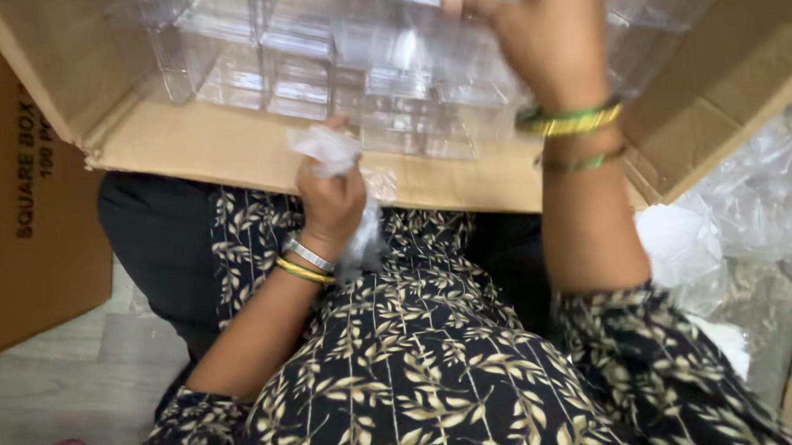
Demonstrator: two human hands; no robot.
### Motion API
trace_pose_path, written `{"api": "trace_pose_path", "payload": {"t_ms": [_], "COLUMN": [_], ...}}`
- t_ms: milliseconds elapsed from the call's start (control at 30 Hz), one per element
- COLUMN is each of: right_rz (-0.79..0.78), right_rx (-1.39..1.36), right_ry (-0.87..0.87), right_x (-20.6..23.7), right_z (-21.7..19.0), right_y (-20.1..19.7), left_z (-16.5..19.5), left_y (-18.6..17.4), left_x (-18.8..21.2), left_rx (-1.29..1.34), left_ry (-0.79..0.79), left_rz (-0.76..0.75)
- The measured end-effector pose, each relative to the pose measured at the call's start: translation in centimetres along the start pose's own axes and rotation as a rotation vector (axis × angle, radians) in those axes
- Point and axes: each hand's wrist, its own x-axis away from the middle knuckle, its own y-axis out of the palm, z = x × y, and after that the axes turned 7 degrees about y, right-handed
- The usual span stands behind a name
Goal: The person sits on the floor and removes clear plastic bags from small square plastic boxes, then places the unwrapped boxes into a large cardboard carton. They handle the boxes one at a time, pulling off the plastic wrap and arranging the boxes inside the carton.
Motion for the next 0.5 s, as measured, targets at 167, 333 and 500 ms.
{"api": "trace_pose_path", "payload": {"t_ms": [167, 333, 500], "right_rz": [0.009, 0.161, 0.205], "right_rx": [0.177, 0.276, -0.058], "right_ry": [0.163, 0.005, -0.071], "right_x": [8.5, 10.7, 11.8], "right_z": [0.0, -0.8, -2.0], "right_y": [4.2, 6.5, 5.7], "left_z": [0.0, 0.7, 3.1], "left_y": [-0.5, -2.0, -3.1], "left_x": [-0.6, -1.9, -2.9], "left_rx": [0.626, 0.582, 0.702], "left_ry": [-0.538, -0.637, -0.619], "left_rz": [0.190, 0.162, 0.125]}}
